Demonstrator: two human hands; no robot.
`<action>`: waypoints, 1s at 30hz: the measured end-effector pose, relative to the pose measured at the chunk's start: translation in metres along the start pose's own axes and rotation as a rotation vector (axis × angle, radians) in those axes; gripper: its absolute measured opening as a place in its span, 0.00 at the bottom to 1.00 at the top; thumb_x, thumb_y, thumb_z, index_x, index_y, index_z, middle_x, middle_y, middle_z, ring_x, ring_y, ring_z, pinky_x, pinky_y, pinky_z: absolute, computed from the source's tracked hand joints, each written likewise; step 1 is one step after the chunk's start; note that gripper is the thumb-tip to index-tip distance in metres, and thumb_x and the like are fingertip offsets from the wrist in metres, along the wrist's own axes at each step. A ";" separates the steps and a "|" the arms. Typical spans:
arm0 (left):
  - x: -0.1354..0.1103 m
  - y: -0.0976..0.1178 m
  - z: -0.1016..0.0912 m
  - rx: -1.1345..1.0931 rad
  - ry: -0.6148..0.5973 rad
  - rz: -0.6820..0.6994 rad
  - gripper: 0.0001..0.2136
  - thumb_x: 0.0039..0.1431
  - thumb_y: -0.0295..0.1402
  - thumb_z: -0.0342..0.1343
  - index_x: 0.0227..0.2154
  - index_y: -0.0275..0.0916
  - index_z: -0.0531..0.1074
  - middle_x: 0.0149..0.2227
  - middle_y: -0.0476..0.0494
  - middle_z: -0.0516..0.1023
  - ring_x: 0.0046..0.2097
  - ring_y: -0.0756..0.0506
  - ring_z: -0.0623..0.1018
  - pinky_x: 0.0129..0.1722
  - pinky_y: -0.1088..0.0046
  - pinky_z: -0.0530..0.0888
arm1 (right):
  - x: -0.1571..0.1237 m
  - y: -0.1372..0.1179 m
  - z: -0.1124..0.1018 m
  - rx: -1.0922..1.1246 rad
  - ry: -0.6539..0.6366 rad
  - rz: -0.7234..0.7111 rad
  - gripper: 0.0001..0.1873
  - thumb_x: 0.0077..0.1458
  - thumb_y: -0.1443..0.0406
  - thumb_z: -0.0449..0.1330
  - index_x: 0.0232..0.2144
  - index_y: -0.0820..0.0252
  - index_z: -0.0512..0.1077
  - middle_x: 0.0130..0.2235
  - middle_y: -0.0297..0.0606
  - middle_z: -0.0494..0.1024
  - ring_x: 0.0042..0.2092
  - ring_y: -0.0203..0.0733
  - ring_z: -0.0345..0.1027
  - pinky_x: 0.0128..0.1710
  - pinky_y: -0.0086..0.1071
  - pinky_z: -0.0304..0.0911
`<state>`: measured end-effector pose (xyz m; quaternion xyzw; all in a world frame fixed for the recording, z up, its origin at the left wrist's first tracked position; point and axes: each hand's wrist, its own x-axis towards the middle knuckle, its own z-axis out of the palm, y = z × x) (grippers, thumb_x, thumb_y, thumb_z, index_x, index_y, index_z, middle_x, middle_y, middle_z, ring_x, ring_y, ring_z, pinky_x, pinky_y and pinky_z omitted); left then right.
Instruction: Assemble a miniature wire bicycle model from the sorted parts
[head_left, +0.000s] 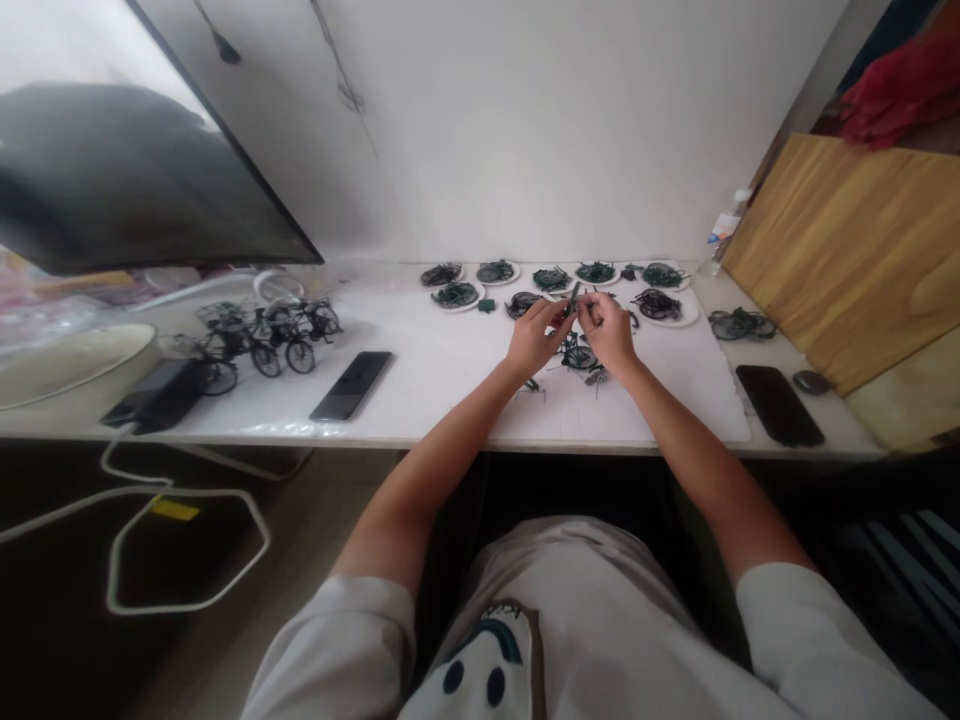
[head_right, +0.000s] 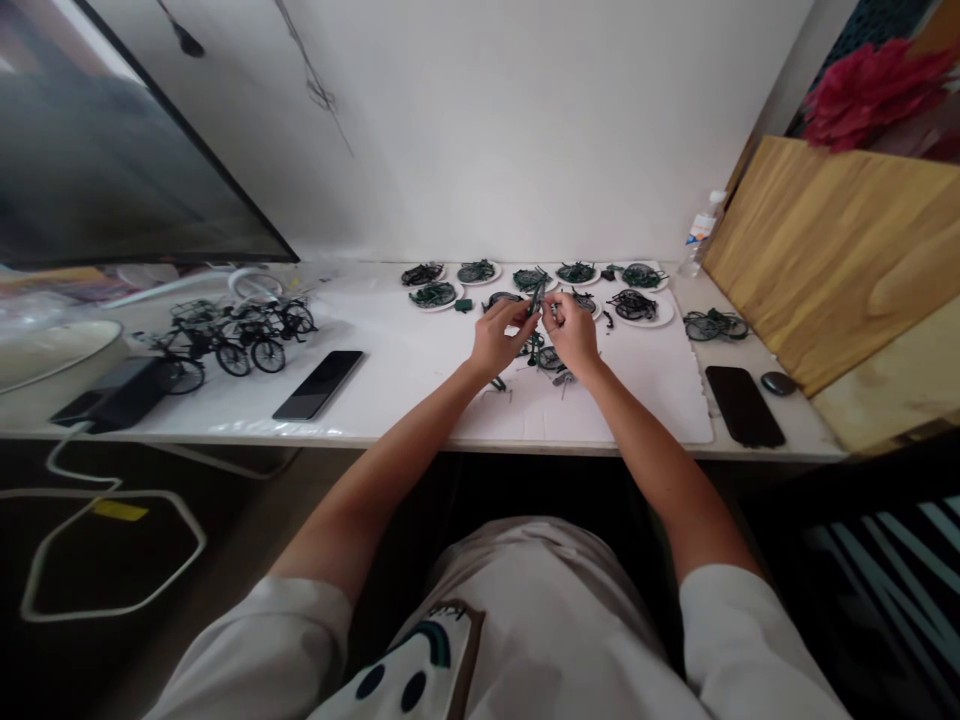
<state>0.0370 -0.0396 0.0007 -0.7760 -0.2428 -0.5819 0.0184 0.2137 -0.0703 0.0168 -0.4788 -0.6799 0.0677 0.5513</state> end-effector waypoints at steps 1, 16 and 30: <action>0.000 0.000 0.000 0.005 -0.005 -0.005 0.19 0.78 0.47 0.54 0.52 0.38 0.80 0.38 0.41 0.82 0.36 0.48 0.82 0.40 0.72 0.86 | 0.000 0.000 0.000 0.003 -0.003 0.000 0.17 0.71 0.49 0.59 0.44 0.55 0.75 0.24 0.26 0.67 0.26 0.38 0.61 0.32 0.33 0.56; 0.000 -0.001 -0.001 0.010 -0.005 0.022 0.16 0.78 0.44 0.55 0.51 0.37 0.80 0.36 0.42 0.80 0.34 0.49 0.80 0.37 0.73 0.83 | 0.000 0.001 -0.001 0.062 0.000 -0.016 0.13 0.70 0.53 0.62 0.41 0.55 0.74 0.23 0.27 0.65 0.25 0.38 0.58 0.31 0.34 0.55; 0.000 0.000 -0.002 -0.001 -0.040 -0.001 0.18 0.78 0.45 0.54 0.52 0.37 0.80 0.38 0.41 0.81 0.36 0.48 0.81 0.39 0.70 0.84 | 0.001 0.003 -0.001 0.020 -0.010 0.008 0.10 0.69 0.56 0.62 0.42 0.56 0.75 0.24 0.27 0.66 0.26 0.38 0.59 0.33 0.34 0.56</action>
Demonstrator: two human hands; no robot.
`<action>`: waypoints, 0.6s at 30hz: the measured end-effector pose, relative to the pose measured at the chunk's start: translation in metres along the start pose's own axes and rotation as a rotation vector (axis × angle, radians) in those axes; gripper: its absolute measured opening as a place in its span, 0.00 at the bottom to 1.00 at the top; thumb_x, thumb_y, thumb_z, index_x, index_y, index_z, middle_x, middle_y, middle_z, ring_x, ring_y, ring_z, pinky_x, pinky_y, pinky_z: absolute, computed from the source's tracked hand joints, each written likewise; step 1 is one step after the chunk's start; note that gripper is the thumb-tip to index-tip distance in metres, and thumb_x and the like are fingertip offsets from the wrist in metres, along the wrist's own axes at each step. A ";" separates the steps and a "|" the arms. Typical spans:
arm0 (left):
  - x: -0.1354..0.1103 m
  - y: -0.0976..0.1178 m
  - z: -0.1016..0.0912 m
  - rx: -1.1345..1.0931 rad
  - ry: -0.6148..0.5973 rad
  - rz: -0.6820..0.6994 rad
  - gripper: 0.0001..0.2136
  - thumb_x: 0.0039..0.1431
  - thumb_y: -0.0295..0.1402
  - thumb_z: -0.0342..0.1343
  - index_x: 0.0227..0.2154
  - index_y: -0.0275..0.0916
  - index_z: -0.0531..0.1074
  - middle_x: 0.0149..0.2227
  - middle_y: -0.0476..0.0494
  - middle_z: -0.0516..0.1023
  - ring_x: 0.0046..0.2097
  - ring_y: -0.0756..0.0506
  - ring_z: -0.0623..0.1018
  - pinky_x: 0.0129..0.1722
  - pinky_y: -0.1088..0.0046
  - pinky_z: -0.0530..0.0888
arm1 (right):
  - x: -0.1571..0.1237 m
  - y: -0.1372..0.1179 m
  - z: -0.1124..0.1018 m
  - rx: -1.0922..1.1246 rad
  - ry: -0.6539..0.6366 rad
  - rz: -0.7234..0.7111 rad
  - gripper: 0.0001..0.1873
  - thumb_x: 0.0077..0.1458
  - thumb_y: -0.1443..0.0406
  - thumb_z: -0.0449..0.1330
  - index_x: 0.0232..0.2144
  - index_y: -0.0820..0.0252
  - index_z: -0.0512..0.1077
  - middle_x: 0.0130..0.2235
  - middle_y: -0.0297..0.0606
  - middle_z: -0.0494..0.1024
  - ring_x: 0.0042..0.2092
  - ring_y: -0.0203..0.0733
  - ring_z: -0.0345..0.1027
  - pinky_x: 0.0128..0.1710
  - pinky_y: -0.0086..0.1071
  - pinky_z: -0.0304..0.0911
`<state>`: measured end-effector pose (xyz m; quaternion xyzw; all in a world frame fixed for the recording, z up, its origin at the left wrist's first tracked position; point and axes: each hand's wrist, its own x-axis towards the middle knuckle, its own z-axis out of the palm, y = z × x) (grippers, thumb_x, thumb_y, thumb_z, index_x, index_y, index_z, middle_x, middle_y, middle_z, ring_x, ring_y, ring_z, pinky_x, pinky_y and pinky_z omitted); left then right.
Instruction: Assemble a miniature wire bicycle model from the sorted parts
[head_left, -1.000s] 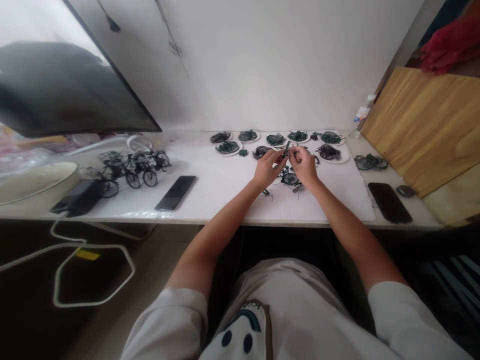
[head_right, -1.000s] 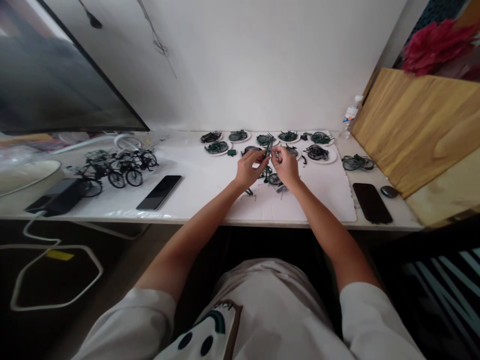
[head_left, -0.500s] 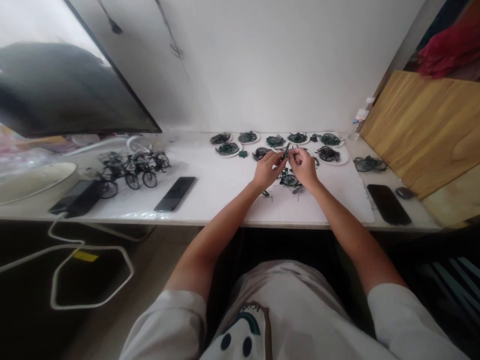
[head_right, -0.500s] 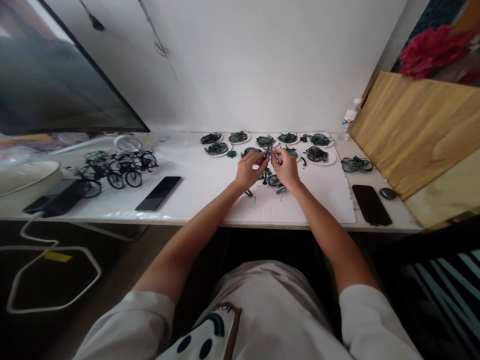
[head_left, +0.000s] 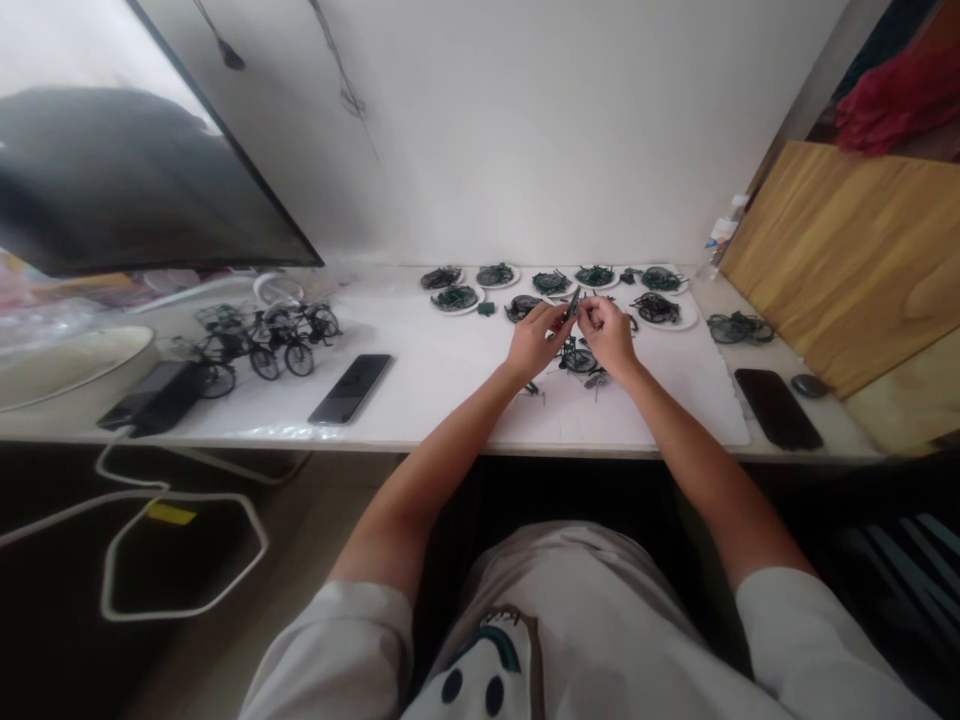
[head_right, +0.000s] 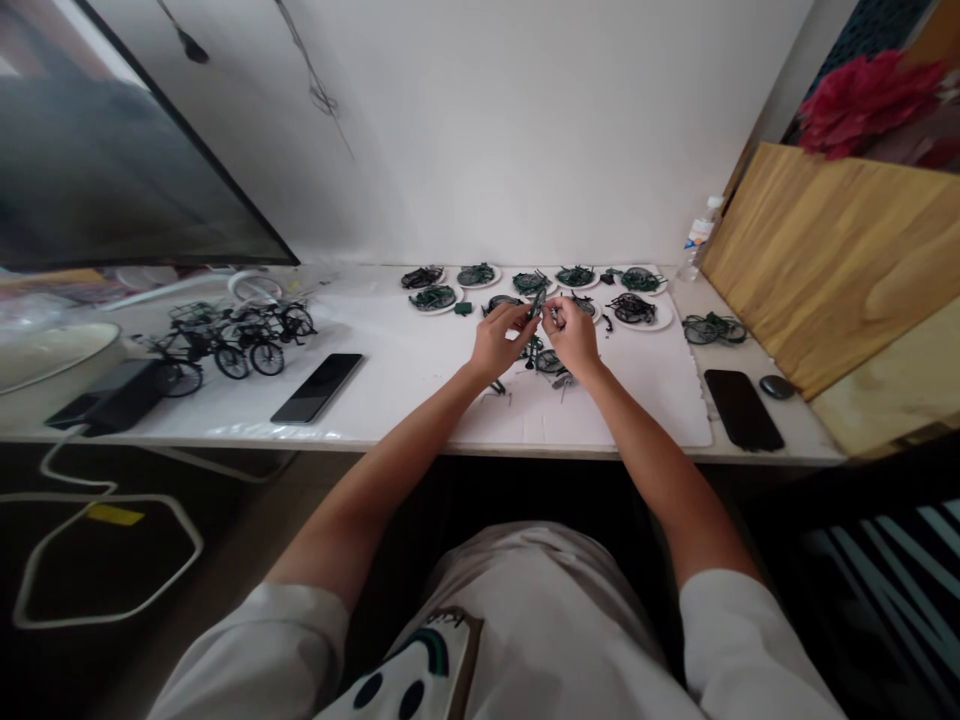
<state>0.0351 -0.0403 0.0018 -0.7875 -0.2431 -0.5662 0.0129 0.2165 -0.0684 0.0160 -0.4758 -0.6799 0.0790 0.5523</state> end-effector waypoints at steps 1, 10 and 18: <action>0.000 0.000 0.000 0.004 -0.004 -0.001 0.18 0.78 0.46 0.54 0.52 0.37 0.80 0.38 0.41 0.81 0.36 0.48 0.81 0.39 0.70 0.84 | 0.000 0.001 0.000 -0.011 -0.003 0.007 0.10 0.69 0.56 0.62 0.42 0.56 0.75 0.24 0.27 0.67 0.27 0.38 0.60 0.33 0.34 0.56; -0.002 -0.002 0.002 0.018 0.023 0.018 0.17 0.78 0.44 0.55 0.52 0.36 0.80 0.39 0.40 0.82 0.35 0.49 0.82 0.38 0.73 0.84 | 0.000 0.003 0.001 -0.028 0.009 -0.024 0.11 0.69 0.55 0.60 0.42 0.56 0.75 0.24 0.28 0.66 0.26 0.39 0.61 0.34 0.34 0.57; -0.001 -0.002 0.001 0.026 -0.021 0.023 0.16 0.79 0.43 0.54 0.53 0.36 0.79 0.39 0.40 0.81 0.36 0.48 0.82 0.39 0.71 0.83 | 0.002 0.001 0.003 0.186 -0.006 0.101 0.19 0.64 0.48 0.63 0.39 0.57 0.76 0.25 0.31 0.69 0.27 0.38 0.59 0.30 0.33 0.55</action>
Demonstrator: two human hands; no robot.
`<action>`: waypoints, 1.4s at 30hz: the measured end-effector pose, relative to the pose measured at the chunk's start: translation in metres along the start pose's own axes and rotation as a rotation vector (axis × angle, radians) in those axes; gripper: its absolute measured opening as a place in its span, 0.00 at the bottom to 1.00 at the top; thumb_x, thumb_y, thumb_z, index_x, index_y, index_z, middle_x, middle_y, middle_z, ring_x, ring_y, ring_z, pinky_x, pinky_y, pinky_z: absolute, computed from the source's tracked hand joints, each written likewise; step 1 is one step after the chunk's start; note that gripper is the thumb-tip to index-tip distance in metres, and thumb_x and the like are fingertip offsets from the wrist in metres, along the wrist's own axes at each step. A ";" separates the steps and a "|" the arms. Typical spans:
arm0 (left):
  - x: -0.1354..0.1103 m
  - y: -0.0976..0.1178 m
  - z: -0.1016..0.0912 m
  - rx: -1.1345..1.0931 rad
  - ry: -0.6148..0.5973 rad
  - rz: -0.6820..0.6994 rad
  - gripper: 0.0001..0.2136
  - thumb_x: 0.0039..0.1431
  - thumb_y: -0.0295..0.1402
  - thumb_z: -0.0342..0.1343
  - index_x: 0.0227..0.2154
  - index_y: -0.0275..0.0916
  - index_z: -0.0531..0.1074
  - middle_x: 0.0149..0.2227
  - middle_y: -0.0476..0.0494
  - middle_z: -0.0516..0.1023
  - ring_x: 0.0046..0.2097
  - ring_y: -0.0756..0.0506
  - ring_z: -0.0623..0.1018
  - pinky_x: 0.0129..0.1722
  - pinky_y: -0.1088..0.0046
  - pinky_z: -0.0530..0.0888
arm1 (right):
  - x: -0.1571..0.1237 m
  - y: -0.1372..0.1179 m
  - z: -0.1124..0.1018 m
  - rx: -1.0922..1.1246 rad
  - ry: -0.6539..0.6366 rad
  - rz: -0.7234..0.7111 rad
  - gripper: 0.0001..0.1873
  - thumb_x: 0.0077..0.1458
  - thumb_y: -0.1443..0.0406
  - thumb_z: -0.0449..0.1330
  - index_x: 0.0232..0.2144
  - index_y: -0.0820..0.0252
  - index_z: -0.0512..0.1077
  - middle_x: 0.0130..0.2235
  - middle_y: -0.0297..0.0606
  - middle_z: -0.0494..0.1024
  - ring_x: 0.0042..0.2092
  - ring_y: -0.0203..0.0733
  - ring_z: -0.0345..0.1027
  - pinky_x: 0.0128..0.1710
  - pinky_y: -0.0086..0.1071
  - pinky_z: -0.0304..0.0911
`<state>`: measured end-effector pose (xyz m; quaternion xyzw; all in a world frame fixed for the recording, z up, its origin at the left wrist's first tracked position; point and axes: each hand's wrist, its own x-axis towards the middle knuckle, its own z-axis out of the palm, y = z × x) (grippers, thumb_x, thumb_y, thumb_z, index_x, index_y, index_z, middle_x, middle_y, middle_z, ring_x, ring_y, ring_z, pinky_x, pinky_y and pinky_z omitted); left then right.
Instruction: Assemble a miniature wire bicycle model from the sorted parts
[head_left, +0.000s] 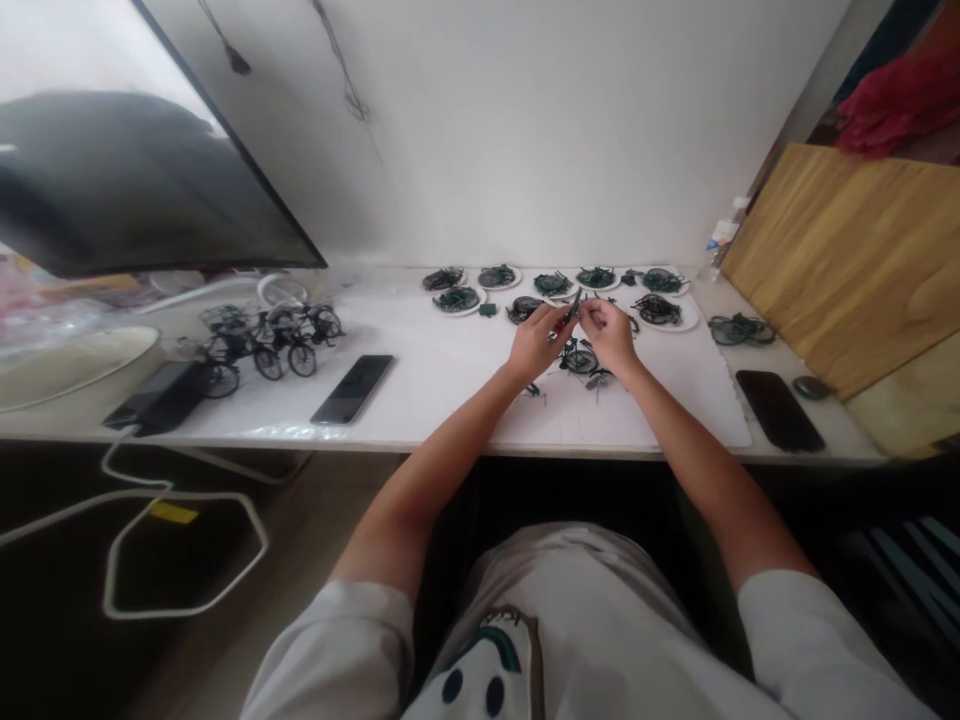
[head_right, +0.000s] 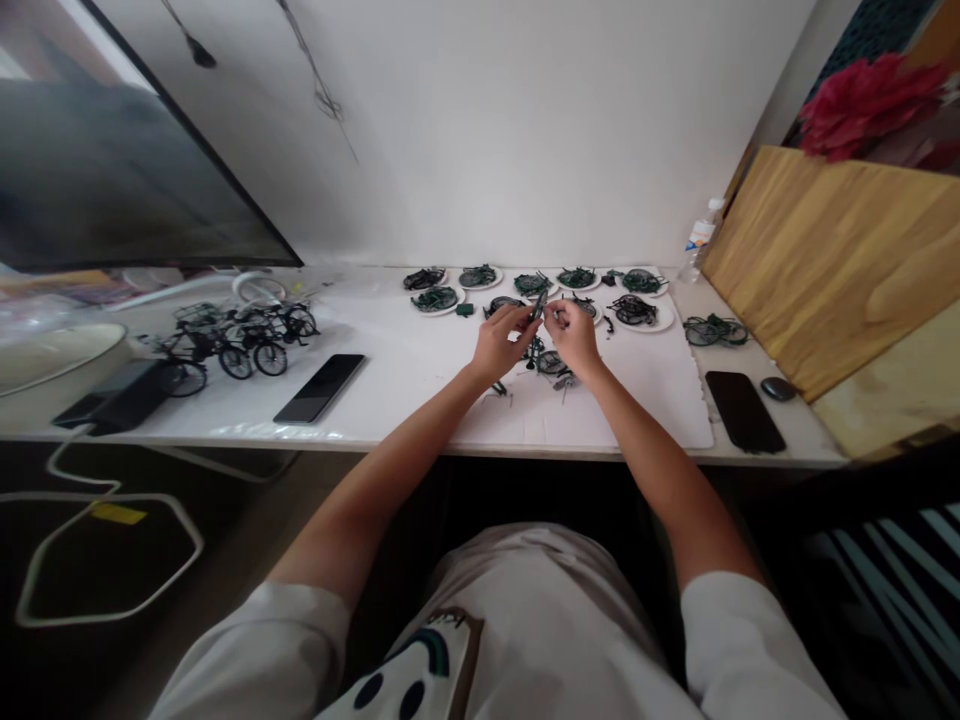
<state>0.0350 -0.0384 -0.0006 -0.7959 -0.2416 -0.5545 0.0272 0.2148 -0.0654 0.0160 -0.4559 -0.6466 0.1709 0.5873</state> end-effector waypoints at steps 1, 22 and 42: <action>0.000 0.000 0.000 0.004 -0.005 -0.004 0.17 0.79 0.44 0.54 0.53 0.37 0.79 0.39 0.40 0.81 0.36 0.48 0.82 0.39 0.71 0.83 | 0.000 -0.001 0.000 0.028 -0.001 0.025 0.20 0.63 0.46 0.64 0.39 0.58 0.76 0.26 0.32 0.70 0.27 0.38 0.59 0.29 0.33 0.55; 0.003 0.001 -0.006 0.106 -0.123 0.005 0.22 0.80 0.47 0.48 0.56 0.37 0.79 0.43 0.34 0.84 0.42 0.44 0.84 0.41 0.69 0.80 | 0.002 -0.013 0.000 0.260 -0.019 0.359 0.22 0.55 0.45 0.71 0.33 0.55 0.75 0.21 0.23 0.57 0.22 0.34 0.46 0.23 0.31 0.45; 0.003 0.006 -0.001 -0.036 0.027 -0.053 0.22 0.78 0.51 0.52 0.53 0.38 0.80 0.38 0.39 0.81 0.37 0.45 0.81 0.40 0.66 0.84 | -0.004 -0.005 -0.002 -0.376 0.049 -0.147 0.11 0.71 0.54 0.61 0.43 0.54 0.76 0.27 0.33 0.71 0.30 0.42 0.64 0.33 0.34 0.53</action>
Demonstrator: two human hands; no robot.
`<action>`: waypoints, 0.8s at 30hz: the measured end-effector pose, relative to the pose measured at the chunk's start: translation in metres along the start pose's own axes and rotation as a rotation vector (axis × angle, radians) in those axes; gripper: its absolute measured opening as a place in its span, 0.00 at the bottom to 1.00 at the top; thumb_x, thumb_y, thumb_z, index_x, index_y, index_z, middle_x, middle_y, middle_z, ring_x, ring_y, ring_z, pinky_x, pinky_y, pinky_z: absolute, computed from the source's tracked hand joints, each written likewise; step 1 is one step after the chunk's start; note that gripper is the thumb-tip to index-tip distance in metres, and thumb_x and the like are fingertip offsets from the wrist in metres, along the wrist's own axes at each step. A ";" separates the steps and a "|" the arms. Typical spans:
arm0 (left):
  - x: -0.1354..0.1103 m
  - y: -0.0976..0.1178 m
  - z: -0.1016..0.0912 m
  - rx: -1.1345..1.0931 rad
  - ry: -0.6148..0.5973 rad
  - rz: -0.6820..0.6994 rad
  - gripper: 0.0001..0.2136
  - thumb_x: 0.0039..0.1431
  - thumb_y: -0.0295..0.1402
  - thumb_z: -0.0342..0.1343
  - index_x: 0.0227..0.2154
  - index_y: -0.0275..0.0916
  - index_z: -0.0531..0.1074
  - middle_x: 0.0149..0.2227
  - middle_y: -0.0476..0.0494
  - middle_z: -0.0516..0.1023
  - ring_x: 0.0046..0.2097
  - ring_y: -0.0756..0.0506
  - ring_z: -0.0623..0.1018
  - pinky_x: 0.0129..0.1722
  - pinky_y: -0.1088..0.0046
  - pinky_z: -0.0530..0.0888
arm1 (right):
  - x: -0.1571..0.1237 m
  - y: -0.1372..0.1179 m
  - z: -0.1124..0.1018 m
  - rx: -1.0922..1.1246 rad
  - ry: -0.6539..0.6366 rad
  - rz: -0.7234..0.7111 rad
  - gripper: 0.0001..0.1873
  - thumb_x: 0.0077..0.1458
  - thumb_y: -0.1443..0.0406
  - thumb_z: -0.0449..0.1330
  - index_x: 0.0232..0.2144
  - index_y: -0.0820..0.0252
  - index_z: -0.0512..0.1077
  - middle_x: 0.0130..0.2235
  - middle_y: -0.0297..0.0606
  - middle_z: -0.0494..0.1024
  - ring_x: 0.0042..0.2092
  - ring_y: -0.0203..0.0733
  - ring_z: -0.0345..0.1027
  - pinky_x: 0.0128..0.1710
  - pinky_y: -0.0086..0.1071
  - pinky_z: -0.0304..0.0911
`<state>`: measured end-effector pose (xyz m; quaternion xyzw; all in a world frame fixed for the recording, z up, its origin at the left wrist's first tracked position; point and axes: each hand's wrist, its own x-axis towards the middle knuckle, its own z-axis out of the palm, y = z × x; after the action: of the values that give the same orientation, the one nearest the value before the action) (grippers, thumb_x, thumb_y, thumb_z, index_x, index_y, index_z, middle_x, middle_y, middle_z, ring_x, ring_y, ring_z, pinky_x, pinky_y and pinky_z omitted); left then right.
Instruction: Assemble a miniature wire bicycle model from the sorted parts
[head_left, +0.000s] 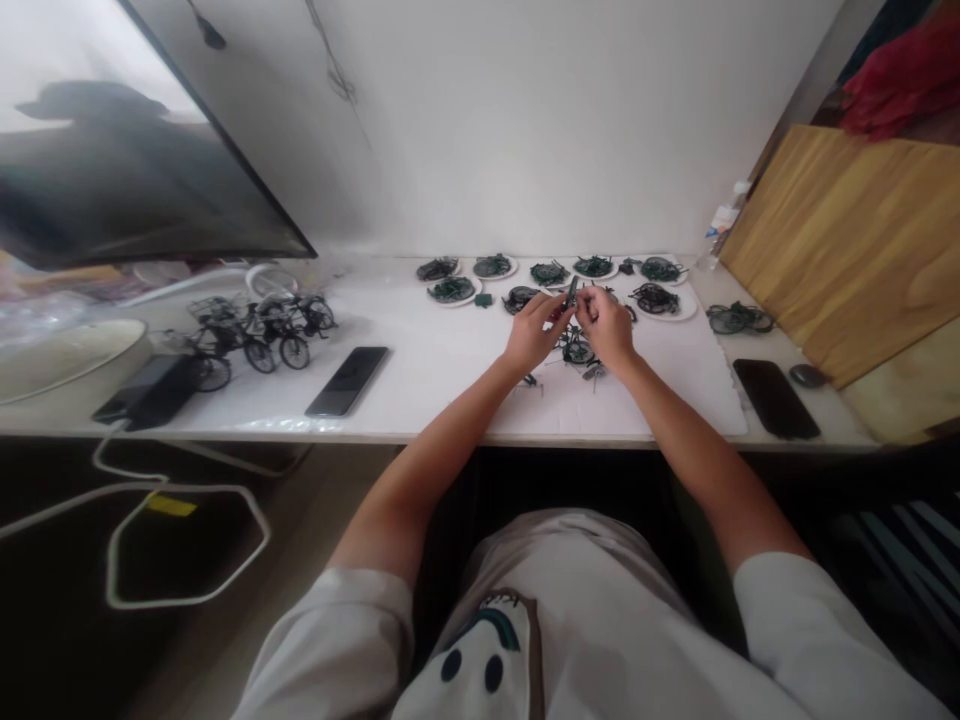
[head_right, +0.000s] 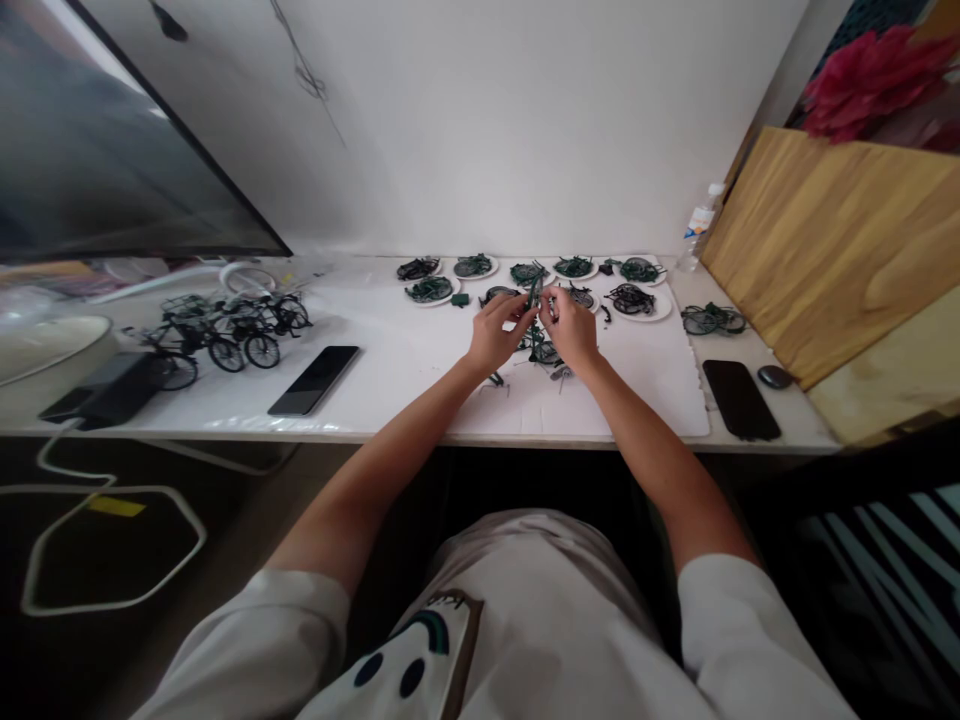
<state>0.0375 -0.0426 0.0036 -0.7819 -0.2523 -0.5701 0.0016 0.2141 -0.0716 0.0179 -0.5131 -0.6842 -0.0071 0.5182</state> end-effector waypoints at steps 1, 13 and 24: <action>0.000 0.000 0.000 0.000 -0.002 0.002 0.21 0.78 0.51 0.52 0.54 0.38 0.80 0.38 0.39 0.81 0.37 0.45 0.81 0.40 0.66 0.84 | 0.000 0.001 0.001 0.010 -0.005 0.010 0.11 0.71 0.55 0.61 0.43 0.54 0.75 0.27 0.32 0.71 0.30 0.41 0.63 0.33 0.34 0.54; 0.000 -0.002 -0.001 0.045 -0.029 0.043 0.20 0.79 0.48 0.51 0.53 0.38 0.79 0.38 0.40 0.81 0.36 0.46 0.81 0.41 0.68 0.83 | -0.003 0.001 0.004 0.187 -0.054 0.082 0.12 0.72 0.53 0.59 0.44 0.54 0.73 0.25 0.30 0.69 0.28 0.41 0.62 0.34 0.35 0.59; 0.000 -0.004 -0.004 0.072 -0.061 0.073 0.19 0.80 0.46 0.50 0.55 0.39 0.78 0.40 0.39 0.81 0.38 0.45 0.82 0.42 0.67 0.82 | -0.001 -0.003 0.003 0.285 -0.031 0.102 0.22 0.70 0.43 0.59 0.42 0.54 0.73 0.24 0.29 0.65 0.27 0.40 0.57 0.31 0.36 0.56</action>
<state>0.0325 -0.0403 0.0040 -0.8070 -0.2440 -0.5361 0.0428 0.2098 -0.0723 0.0172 -0.4685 -0.6591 0.1245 0.5750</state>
